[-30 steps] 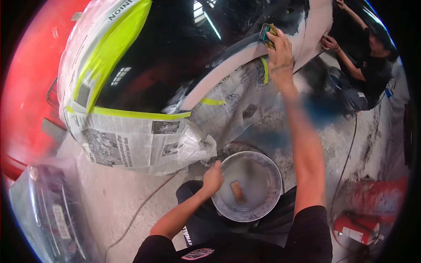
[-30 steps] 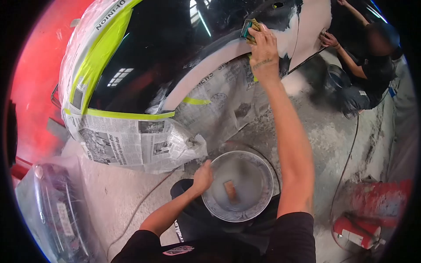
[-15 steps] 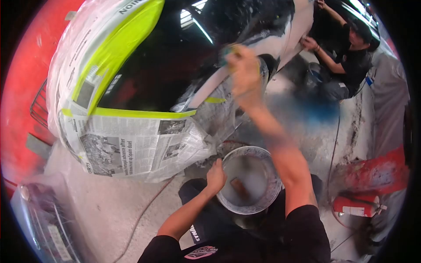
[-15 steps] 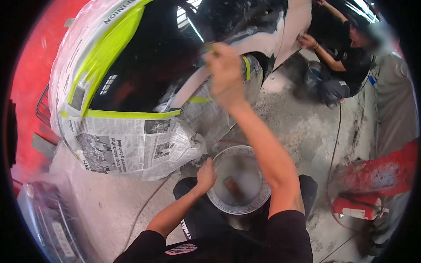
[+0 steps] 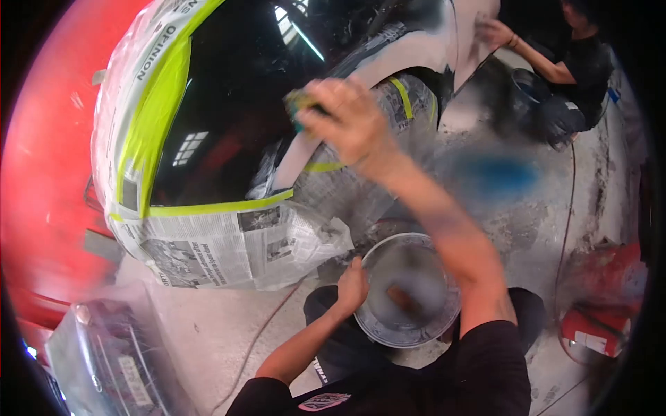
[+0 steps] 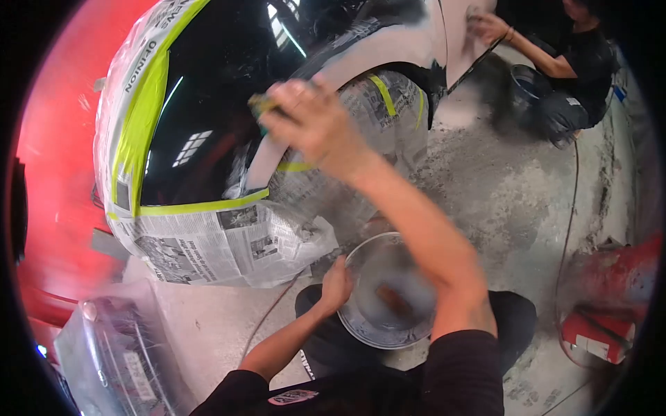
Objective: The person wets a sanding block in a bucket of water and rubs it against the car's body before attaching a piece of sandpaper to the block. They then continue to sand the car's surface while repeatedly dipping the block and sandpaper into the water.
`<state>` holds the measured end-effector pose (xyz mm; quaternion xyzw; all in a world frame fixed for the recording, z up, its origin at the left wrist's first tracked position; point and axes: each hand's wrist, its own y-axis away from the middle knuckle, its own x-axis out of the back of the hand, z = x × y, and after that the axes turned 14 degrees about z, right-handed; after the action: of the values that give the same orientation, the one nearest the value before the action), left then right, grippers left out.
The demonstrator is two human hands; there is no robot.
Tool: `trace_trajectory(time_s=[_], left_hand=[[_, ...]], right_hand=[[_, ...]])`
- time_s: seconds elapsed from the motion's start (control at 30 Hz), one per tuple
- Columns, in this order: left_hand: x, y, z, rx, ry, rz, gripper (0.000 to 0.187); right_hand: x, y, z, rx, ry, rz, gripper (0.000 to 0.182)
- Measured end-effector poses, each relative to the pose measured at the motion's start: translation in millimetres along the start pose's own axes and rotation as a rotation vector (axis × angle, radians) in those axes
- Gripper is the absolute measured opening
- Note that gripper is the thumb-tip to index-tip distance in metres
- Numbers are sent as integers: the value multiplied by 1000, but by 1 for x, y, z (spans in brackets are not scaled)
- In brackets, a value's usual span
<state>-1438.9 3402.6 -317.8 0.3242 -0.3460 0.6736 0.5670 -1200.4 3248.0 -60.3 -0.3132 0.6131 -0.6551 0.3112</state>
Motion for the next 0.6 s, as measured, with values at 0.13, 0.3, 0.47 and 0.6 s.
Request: trace_trajectory(time_s=[0.13, 0.3, 0.47, 0.6], left_hand=[[-2, -3, 0, -7, 61, 43, 29], [-3, -7, 1, -4, 0, 30, 29], [-2, -6, 1, -21, -13, 27, 30], [2, -4, 6, 49, -24, -5, 30]], right_hand=[[16, 15, 144, -152, 246, 99, 30], [-11, 6, 34, -165, 32, 141, 29], [9, 9, 92, -126, 31, 103, 35], [8, 23, 157, -425, 156, 298, 45]])
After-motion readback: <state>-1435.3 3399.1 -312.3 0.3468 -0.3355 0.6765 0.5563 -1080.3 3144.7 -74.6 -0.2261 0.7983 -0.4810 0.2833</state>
